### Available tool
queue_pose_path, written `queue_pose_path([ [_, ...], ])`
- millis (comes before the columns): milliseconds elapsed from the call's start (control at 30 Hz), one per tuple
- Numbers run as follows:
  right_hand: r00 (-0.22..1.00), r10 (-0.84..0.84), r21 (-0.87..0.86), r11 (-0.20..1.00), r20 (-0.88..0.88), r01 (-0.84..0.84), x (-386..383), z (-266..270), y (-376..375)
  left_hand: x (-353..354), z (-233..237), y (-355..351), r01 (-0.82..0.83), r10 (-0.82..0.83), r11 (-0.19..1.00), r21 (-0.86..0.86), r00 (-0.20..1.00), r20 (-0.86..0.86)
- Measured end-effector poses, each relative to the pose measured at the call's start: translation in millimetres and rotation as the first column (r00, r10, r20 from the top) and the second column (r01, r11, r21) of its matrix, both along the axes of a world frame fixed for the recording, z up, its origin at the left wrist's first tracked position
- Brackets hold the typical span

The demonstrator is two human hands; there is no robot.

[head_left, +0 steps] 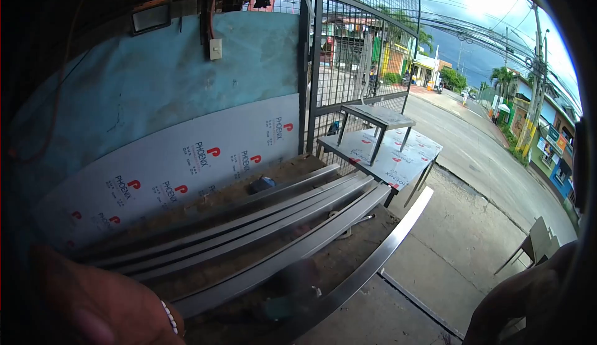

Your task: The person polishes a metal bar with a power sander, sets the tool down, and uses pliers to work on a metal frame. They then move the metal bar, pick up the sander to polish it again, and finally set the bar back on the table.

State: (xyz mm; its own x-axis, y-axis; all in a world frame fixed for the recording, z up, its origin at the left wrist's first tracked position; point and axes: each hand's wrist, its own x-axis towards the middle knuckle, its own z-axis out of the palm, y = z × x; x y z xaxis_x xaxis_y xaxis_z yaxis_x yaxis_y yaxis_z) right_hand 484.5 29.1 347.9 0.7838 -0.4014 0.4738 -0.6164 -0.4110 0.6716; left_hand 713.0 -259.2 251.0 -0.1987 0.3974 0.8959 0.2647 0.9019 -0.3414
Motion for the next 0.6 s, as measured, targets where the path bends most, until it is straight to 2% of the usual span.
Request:
queue_pose_path([
  [100,0.999,0.038,0.027,0.999,0.017,-0.039,-32,3,-36,-17,-1,-22,-0.058,0.057,0.998,0.016,0.998,0.022],
  [300,0.976,0.219,0.092,0.971,0.013,-0.22,-117,13,-110,-38,1,-31,-0.25,0.252,0.967,-0.043,0.965,0.075],
  [433,0.893,0.444,0.124,0.884,0.076,-0.451,-191,18,-180,-62,10,-19,-0.414,0.426,0.905,-0.101,0.89,0.164],
  [600,0.746,0.649,0.139,0.733,0.152,-0.666,-296,11,-255,-127,7,0,-0.578,0.587,0.808,-0.114,0.773,0.241],
])
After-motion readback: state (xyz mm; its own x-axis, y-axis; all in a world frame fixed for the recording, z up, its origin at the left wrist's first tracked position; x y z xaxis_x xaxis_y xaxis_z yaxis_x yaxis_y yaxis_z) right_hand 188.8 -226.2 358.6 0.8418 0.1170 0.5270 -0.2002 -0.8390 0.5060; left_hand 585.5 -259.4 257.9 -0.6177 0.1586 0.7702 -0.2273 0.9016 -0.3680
